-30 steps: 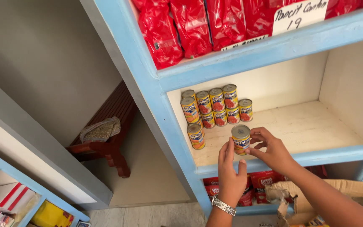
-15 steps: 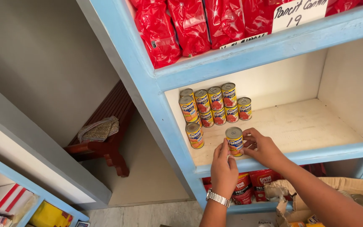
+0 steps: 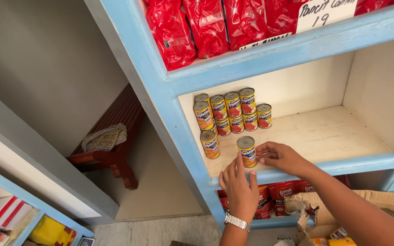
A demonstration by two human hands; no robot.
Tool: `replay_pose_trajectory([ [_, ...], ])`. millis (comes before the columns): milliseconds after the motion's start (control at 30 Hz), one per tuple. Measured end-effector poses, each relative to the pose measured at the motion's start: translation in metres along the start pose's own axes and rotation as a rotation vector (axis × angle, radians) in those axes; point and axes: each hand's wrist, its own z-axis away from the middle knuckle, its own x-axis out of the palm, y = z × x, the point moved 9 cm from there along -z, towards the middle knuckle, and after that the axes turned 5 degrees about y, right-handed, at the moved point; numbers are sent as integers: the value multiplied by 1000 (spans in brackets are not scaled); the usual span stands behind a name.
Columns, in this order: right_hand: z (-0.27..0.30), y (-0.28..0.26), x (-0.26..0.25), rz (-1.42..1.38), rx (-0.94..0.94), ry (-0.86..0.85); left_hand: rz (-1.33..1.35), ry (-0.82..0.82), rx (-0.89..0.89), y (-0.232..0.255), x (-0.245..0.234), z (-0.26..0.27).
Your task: The person organizes small boxes on a shelf, then moves to a lower area to arrange canned goods. They pick up a pink stool and a white cloth, then transfer cans from a cardboard box onto a shelf, arranging them in neat rows.
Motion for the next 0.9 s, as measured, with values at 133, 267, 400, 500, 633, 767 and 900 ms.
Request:
replay_pose_trajectory([
  [133, 0, -15, 12, 46, 26, -36, -55, -8, -25, -6, 0, 2],
  [267, -12, -5, 23, 22, 20, -67, -97, -13, -68, -11, -7, 4],
  [400, -21, -3, 39, -4, 0, -103, -93, 19, -79, -18, -12, 6],
  [500, -26, -4, 49, -6, -17, -124, -92, 44, -53, -21, -12, 10],
  [633, -28, -8, 59, -17, -9, -141, -124, 47, -53, -19, -14, 13],
  [767, -21, -19, 63, -2, 42, -136, -140, 57, -54, -20, -11, 15],
  [900, -23, -19, 65, -16, 29, -139, -188, 67, -73, -21, -9, 16],
])
